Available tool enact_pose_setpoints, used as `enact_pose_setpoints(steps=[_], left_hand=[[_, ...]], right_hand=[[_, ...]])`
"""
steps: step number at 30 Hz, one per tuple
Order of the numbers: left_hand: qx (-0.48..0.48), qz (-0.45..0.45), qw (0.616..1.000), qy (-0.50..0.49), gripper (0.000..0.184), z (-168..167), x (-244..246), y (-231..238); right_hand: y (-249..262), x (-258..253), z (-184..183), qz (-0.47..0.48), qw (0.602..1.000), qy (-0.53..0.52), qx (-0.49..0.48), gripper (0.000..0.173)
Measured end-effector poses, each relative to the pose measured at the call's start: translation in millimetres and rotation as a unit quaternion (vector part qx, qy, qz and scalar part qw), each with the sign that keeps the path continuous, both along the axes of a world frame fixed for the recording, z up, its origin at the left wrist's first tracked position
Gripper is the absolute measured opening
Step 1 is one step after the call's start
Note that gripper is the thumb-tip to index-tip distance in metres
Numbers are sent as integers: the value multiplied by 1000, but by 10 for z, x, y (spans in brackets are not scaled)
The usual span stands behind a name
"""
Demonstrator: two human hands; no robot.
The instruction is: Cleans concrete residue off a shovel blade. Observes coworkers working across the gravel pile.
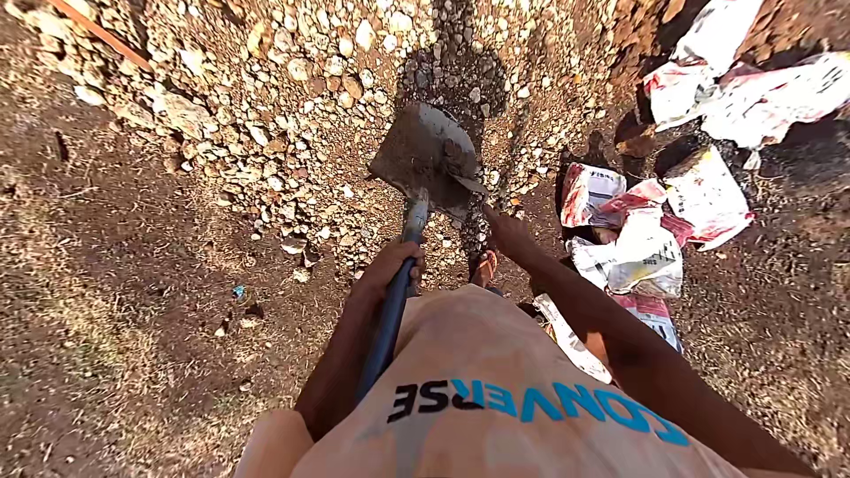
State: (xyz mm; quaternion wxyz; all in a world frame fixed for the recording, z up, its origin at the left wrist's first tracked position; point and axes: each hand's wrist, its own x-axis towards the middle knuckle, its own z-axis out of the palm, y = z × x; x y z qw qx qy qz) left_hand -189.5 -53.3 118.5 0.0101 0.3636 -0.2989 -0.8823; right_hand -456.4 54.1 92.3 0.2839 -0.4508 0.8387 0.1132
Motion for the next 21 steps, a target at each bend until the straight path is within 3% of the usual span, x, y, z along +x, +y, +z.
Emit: enact_pose_setpoints(steps=[3,6,9,12,15,18,21], left_hand=[[10,-18,1000,-7,19,16,-26,126],[6,-13,1000,-25,19,75,20,126],[2,5,1000,-30,10,34,-1,77],[-27,3,999,-38,15,45,9,29],[-52,-33,996,-70,25,105,-19,84],[-48,-50,995,-70,26,241,-43,119],[-1,-45,999,-16,20,228,-98,192]], right_hand=[[-334,-358,72,-35,998,12,-44,53],[-74,-107,401,-3,996,24,-83,53],[392,324,521,13,1000,-4,23,60],[347,343,250,-7,996,-43,73,57],[72,-80,52,-78,991,-107,-37,53],[-198,-395,109,-137,950,-179,-217,54],[-446,-677,242,-162,934,-162,-274,47]])
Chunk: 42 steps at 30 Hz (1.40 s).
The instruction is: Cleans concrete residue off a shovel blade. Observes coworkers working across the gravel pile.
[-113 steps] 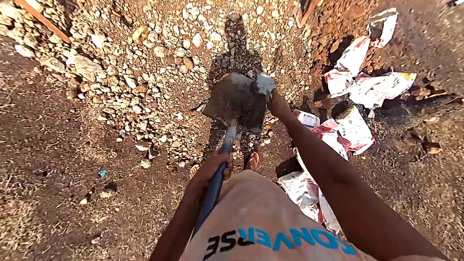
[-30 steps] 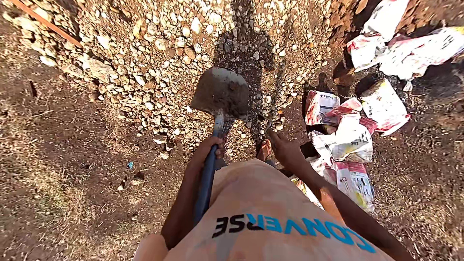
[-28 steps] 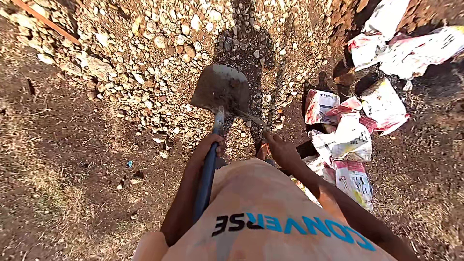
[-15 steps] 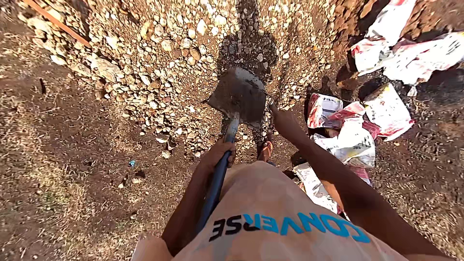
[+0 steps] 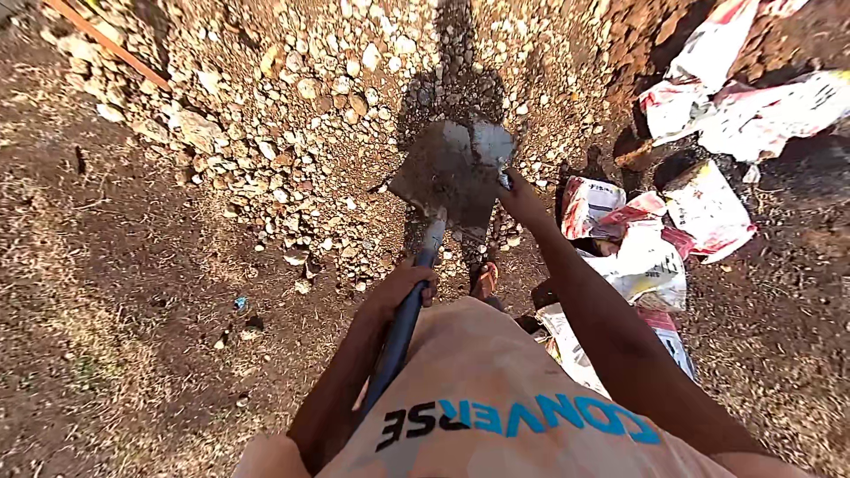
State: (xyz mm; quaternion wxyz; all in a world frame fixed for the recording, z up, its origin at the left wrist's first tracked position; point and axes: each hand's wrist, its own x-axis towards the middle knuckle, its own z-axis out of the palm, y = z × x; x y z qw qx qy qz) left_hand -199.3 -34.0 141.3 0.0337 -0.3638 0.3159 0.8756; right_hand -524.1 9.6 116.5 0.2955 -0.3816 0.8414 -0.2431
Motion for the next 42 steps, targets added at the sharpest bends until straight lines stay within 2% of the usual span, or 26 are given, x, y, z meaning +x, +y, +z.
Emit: enact_pose_setpoints(steps=[3,6,11,16,22,25,29,32,34,37,38,39,42], left_hand=[[24,-13,999,36,21,25,-39,44],[2,-41,998,39,25,154,-55,67],[-9,-93,995,32,28,320,-70,180],[0,-148,989,13,21,331,-121,266],[1,-197,979,-46,19,293,-293,310],[6,-215,975,-57,17,203,-443,289],[33,-219,972,-81,17,-43,-593,268],[24,-216,971,-97,22,-118,-637,204],[25,-201,975,-96,23,-137,-644,186],[28,-170,981,-93,21,-162,-576,152],[25,-165,981,-94,21,-174,-556,137],[20,-160,982,-99,22,-185,-534,133],[7,-151,982,-111,22,-184,-443,161]], right_hand=[[-302,-209,77,-28,998,52,-10,51],[-607,-392,273,-14,989,137,44,54],[-663,-477,354,-43,979,192,58,44],[-287,-155,194,15,978,169,121,43],[270,63,-57,-4,985,95,147,43],[471,263,-114,2,985,60,161,41],[472,468,-161,65,980,19,184,39],[398,317,-59,37,994,-26,104,38],[386,78,157,19,996,-82,29,42],[400,-274,566,53,963,-256,-67,47],[386,-362,566,38,952,-288,-93,48],[355,-433,474,11,956,-274,-104,45],[313,-479,-98,-75,981,-164,-71,44]])
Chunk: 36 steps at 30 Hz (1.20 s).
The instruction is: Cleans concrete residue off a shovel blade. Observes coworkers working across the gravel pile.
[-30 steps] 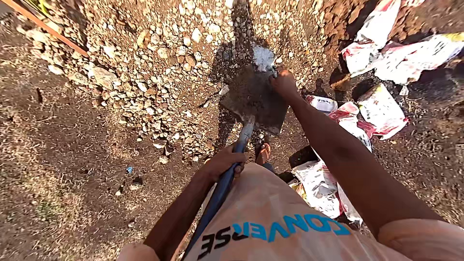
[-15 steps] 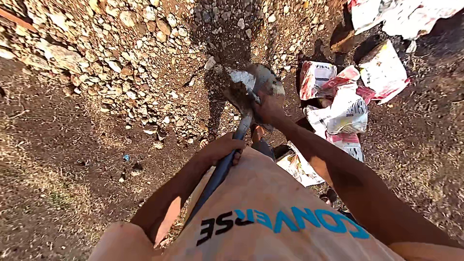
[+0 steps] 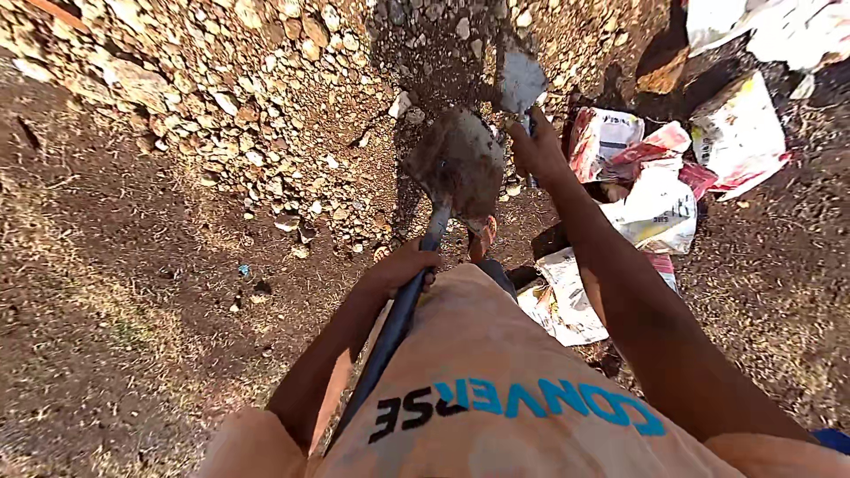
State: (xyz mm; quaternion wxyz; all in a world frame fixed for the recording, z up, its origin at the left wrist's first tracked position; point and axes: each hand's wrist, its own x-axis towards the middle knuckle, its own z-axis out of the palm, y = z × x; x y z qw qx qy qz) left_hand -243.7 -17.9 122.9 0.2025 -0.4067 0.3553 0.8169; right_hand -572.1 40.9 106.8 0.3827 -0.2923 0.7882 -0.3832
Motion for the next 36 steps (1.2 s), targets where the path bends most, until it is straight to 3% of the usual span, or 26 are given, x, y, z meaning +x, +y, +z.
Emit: enact_pose_setpoints(steps=[2,5,9,11,21,26,31,33,36], left_hand=[[-8,6,1000,-6,24,45,35,-28],[-8,6,1000,-4,27,32,98,-23],[-1,5,1000,13,28,101,156,-19],[2,3,1000,17,28,169,190,-37],[-12,-23,999,24,22,204,125,-107],[19,-10,1000,18,14,-14,18,-150],[19,-3,999,31,22,25,9,-245],[11,2,999,46,23,34,30,-214],[3,5,999,50,25,65,22,-230]], right_hand=[[23,101,-283,32,998,51,-2,47],[48,355,-502,104,978,160,83,49],[-51,607,-676,46,950,241,193,54],[-94,664,-668,23,947,249,204,56],[91,1104,-321,103,946,203,232,49],[310,1516,-216,106,966,161,174,52],[23,850,29,61,986,126,91,48],[-98,469,125,28,954,246,171,47],[-136,169,166,3,924,293,248,53]])
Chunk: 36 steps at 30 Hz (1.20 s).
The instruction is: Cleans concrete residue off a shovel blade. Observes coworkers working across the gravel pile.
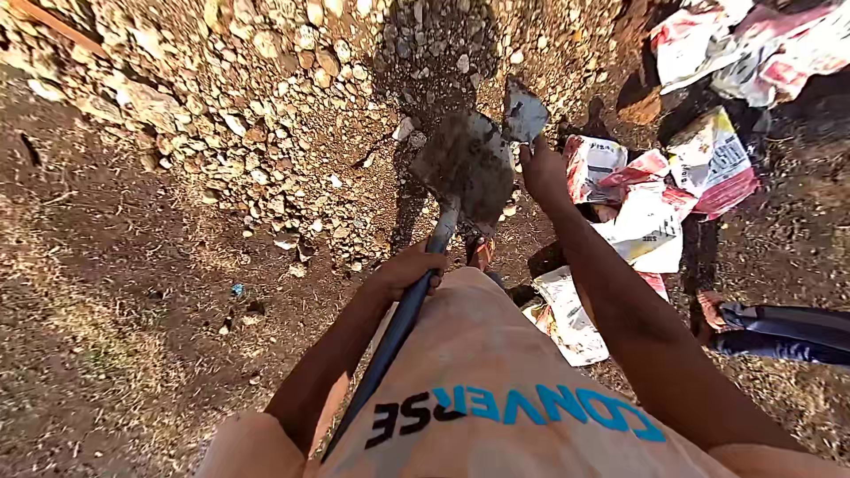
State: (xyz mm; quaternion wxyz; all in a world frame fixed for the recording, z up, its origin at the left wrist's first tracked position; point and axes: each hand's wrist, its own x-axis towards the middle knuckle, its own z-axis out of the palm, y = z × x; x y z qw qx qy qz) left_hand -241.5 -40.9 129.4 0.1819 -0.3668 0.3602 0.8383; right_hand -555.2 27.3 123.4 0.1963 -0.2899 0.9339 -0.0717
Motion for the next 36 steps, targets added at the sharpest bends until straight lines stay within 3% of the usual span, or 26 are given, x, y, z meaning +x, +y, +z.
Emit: enact_pose_setpoints(steps=[4,10,17,19,25,28,32,34,36], left_hand=[[4,-12,1000,-3,24,19,-17,35],[-11,-50,999,11,30,137,15,50],[-25,-44,999,-2,24,61,-69,28],[-16,-34,999,-6,27,39,-49,40],[-29,-43,999,12,27,134,5,56],[-32,-38,999,23,26,174,-54,45],[-25,-30,999,9,21,40,-63,42],[-28,-40,999,-2,24,3,-49,42],[-29,-55,998,1,27,32,-13,61]], right_hand=[[2,136,-134,39,999,-23,-24,52],[-85,236,-430,-2,999,-30,-28,50],[-17,991,-243,144,984,-104,-32,43],[-71,897,-245,166,980,-104,-43,46],[-151,127,-297,36,997,-40,-56,47],[-46,450,-268,44,995,-68,-55,47],[207,994,-223,129,985,-100,-52,45],[120,863,-202,138,984,-104,-32,45],[10,570,-253,83,992,-84,-42,46]])
